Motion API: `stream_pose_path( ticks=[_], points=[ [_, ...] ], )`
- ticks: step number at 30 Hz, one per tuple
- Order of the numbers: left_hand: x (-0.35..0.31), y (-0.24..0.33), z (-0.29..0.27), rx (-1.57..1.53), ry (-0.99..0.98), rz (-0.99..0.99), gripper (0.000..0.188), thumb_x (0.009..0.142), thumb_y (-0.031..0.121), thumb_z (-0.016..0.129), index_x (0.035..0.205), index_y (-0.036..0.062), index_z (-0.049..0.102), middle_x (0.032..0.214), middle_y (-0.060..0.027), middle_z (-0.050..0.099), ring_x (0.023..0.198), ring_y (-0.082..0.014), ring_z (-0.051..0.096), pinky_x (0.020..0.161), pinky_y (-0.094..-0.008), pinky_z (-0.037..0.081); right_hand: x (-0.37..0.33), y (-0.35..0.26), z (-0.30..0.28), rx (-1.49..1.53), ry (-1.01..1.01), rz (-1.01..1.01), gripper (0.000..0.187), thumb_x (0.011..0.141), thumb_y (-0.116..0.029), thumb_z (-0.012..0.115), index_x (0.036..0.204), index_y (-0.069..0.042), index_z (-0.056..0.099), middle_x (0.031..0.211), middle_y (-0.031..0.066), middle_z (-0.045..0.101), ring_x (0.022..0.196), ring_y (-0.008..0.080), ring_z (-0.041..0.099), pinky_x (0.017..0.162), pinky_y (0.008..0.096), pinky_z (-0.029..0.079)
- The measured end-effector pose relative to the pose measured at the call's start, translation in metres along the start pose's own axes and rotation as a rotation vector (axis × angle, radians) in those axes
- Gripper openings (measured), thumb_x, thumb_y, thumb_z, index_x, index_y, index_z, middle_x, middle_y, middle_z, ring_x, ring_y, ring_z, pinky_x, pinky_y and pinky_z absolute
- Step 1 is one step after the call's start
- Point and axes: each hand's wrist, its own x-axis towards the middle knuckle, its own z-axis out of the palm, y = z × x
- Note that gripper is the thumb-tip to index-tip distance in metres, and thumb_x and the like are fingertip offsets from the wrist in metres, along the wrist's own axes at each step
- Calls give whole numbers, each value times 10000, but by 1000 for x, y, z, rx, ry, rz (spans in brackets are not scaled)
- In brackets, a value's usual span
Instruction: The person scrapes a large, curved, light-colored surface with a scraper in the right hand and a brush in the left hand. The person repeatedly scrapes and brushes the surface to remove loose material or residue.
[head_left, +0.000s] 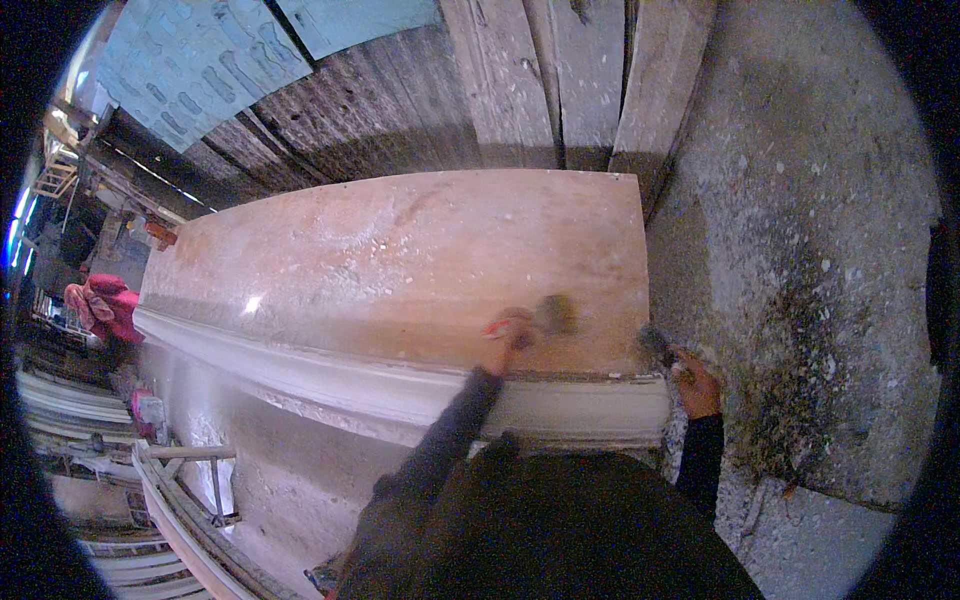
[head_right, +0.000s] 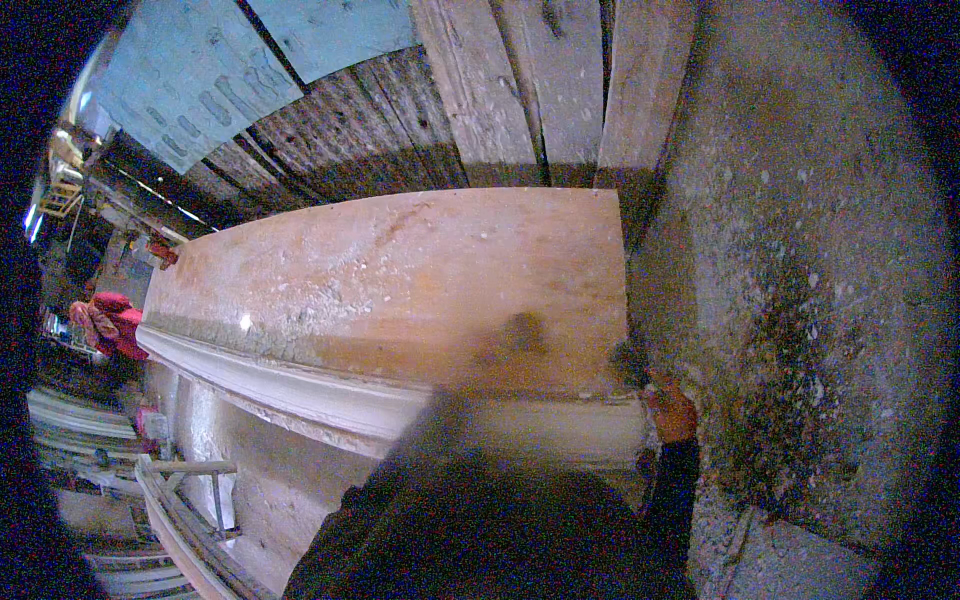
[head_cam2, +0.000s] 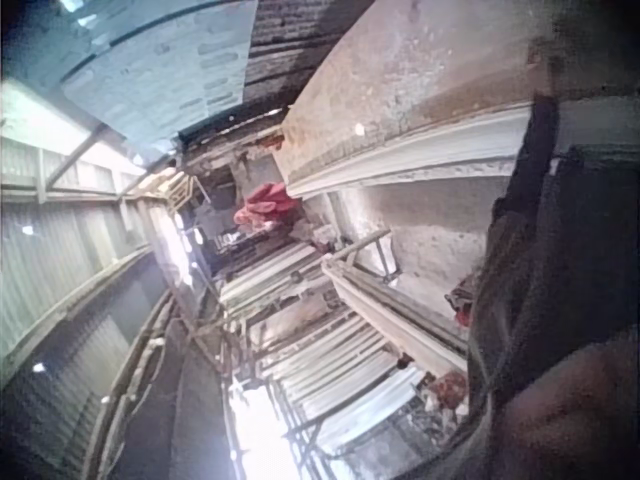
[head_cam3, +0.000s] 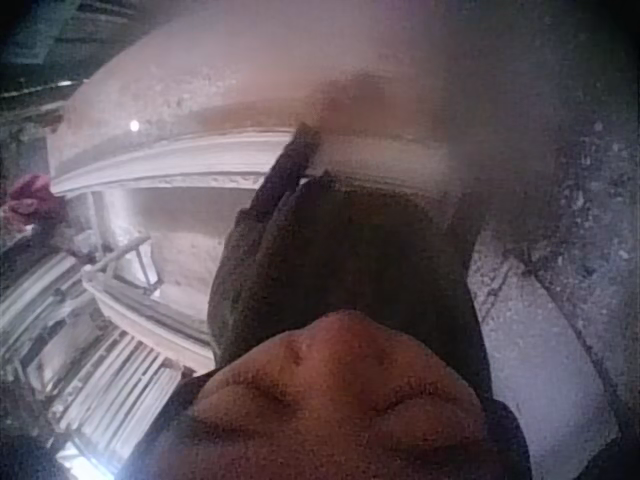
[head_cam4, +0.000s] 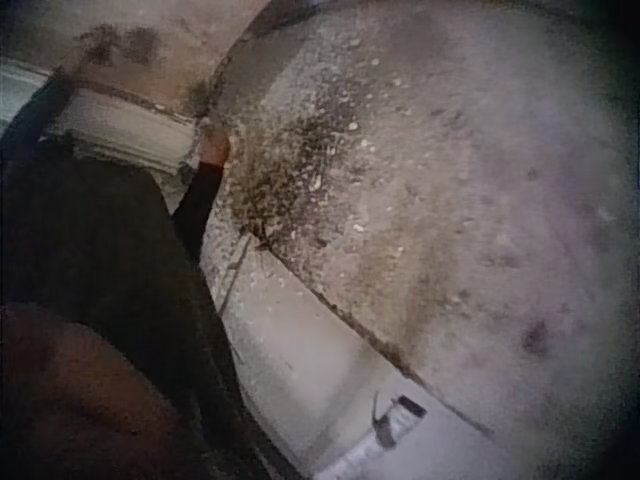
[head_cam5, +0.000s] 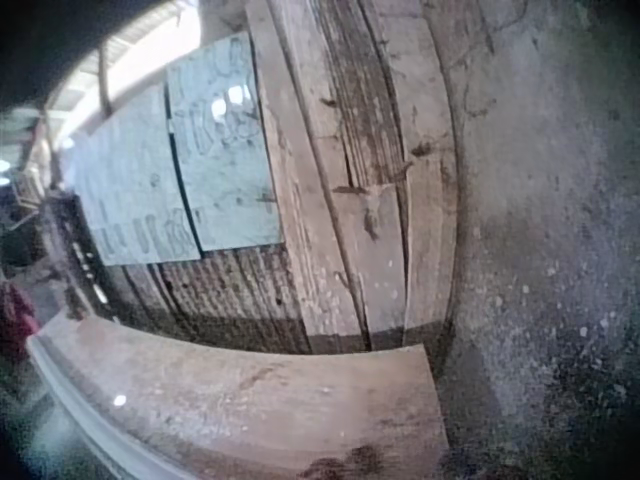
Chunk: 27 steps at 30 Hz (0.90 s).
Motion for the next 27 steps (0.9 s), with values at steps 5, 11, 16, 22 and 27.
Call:
stream_pose_path(
  ticks=[5, 11, 16, 22, 27],
  points=[
    [-59, 26, -92, 30, 357, 134, 189, 754, 175, 557, 828, 2, 580, 793, -74, 570, 643, -123, 534, 588, -249, 434, 44, -58, 40, -250, -320, -187, 388, 768, -107, 488, 1137, -227, 477, 950, 123, 558, 878, 248, 545, 749, 326, 438],
    [-108, 46, -85, -128, 477, 298, 190, 763, 141, 551, 866, -18, 536, 726, -48, 539, 591, -111, 489, 570, -229, 407, 113, -90, 146, -700, -309, -202, 371, 785, -249, 438, 1152, -300, 436, 819, 128, 527, 752, 303, 539, 654, 394, 442],
    [-105, 21, -90, -184, 447, 338, 200, 786, 131, 524, 908, -28, 518, 806, -68, 536, 645, -130, 525, 606, -239, 431, 145, -101, 206, -500, -170, -302, 373, 781, -259, 450, 1151, -300, 435, 816, 155, 520, 743, 319, 534, 665, 406, 437],
    [-108, 5, -105, -65, 466, 378, 241, 811, 180, 510, 935, -27, 504, 819, -65, 534, 683, -136, 537, 632, -251, 439, 124, -147, 187, -490, -456, -355, 346, 781, -260, 435, 1124, -264, 476, 762, 178, 528, 741, 319, 532, 675, 404, 431],
    [-111, 30, -91, -21, 445, 331, 218, 816, 175, 499, 927, -13, 503, 811, -48, 534, 679, -123, 535, 621, -246, 436, 131, -129, 205, -436, -346, -444, 319, 785, -238, 419, 1090, -254, 509, 776, 190, 549, 733, 332, 532, 672, 406, 426]
  ],
)
